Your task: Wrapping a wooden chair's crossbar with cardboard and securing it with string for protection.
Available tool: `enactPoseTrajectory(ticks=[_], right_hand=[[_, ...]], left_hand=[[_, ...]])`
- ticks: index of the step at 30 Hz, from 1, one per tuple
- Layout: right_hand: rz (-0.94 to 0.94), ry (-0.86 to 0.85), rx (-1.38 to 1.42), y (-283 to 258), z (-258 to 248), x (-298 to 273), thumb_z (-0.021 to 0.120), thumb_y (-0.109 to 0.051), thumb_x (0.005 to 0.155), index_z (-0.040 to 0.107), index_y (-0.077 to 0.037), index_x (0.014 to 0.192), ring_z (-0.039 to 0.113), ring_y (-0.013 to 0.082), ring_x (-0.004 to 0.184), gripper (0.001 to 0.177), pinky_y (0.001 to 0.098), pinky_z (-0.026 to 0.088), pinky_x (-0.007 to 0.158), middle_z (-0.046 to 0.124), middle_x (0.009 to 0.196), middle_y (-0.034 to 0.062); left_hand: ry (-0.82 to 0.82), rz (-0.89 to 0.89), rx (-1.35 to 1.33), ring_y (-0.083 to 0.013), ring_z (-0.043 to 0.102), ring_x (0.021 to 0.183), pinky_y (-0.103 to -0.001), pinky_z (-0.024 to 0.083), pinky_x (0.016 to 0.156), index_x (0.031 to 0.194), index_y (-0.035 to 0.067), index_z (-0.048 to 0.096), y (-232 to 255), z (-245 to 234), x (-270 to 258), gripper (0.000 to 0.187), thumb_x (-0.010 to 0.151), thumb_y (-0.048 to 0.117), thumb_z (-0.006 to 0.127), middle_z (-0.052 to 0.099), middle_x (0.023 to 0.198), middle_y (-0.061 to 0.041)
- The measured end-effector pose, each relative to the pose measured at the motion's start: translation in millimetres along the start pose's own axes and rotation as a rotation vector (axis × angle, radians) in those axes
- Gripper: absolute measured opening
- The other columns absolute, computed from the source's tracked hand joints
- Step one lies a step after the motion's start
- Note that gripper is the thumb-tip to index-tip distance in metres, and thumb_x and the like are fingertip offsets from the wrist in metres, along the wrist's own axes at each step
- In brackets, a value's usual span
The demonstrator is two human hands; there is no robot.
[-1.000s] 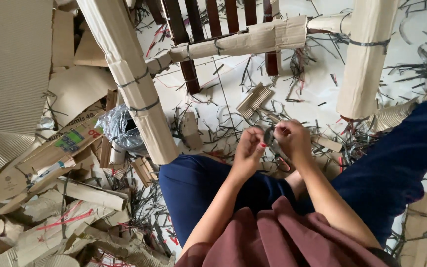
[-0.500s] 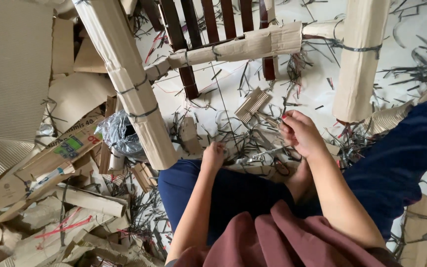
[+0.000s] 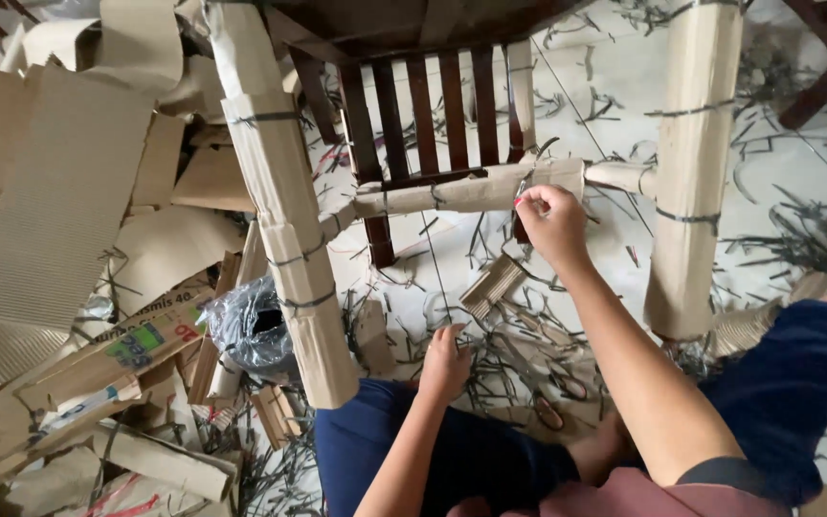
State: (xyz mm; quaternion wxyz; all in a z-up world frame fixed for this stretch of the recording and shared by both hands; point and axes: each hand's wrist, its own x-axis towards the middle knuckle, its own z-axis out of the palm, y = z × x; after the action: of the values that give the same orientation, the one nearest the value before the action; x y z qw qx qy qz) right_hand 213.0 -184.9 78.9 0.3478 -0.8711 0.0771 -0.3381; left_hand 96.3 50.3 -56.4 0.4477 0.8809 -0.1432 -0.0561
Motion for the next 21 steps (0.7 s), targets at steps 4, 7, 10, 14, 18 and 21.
enactPoseTrajectory(ticks=[4,7,10,14,18,21], right_hand=[[0.0,0.033,-0.185,16,51,50,0.071,-0.031,0.087,0.074,-0.019,0.091,0.066,0.0247,0.084,0.013,0.0407,0.053,0.08,0.064,0.077,-0.0017],[-0.1,0.055,-0.21,53,91,71,0.075,-0.029,0.082,0.075,-0.026,0.086,0.064,0.0223,0.09,0.004,0.0372,0.053,0.08,0.067,0.077,-0.0048],[0.039,0.009,-0.208,65,109,77,0.076,-0.036,0.082,0.073,-0.028,0.085,0.061,0.0232,0.095,0.009,0.0388,0.049,0.084,0.069,0.08,-0.0095],[-0.087,-0.097,-0.235,14,68,64,0.07,-0.038,0.095,0.074,-0.028,0.089,0.063,0.022,0.1,0.013,0.0361,0.051,0.092,0.073,0.088,-0.0068],[-0.267,-0.112,-0.409,20,67,64,0.057,-0.054,0.107,0.074,-0.022,0.09,0.058,0.0274,0.105,0.04,0.0429,0.051,0.095,0.073,0.091,-0.0024],[-0.092,-0.323,-0.44,33,80,69,0.039,-0.061,0.111,0.075,-0.019,0.107,0.05,0.0306,0.118,0.056,0.062,0.044,0.101,0.07,0.105,-0.0022]], left_hand=[[-0.006,-0.029,-0.12,-0.0459,0.062,0.118,-0.056,0.055,0.098,0.135,0.01,0.059,32,-25,26,0.042,0.094,0.006,0.063,0.058,0.127,-0.018],[0.003,0.004,-0.237,-0.0388,0.061,0.125,-0.053,0.049,0.106,0.134,0.015,0.062,42,-31,55,0.039,0.096,0.007,0.062,0.061,0.128,-0.013],[0.069,0.056,-0.297,-0.0377,0.067,0.114,-0.05,0.055,0.096,0.129,0.017,0.068,35,-14,97,0.035,0.094,0.014,0.068,0.067,0.114,-0.013],[0.137,-0.002,-0.532,-0.0462,0.061,0.123,-0.056,0.052,0.102,0.13,0.01,0.067,55,-1,139,0.038,0.093,0.008,0.066,0.063,0.125,-0.022],[0.243,-0.091,-0.736,-0.0523,0.045,0.138,-0.063,0.041,0.111,0.145,-0.006,0.047,66,17,182,0.05,0.097,0.005,0.056,0.047,0.144,-0.036],[0.239,-0.099,-0.872,-0.056,0.032,0.143,-0.067,0.033,0.115,0.151,-0.01,0.033,67,38,202,0.054,0.103,0.007,0.05,0.035,0.151,-0.039]])
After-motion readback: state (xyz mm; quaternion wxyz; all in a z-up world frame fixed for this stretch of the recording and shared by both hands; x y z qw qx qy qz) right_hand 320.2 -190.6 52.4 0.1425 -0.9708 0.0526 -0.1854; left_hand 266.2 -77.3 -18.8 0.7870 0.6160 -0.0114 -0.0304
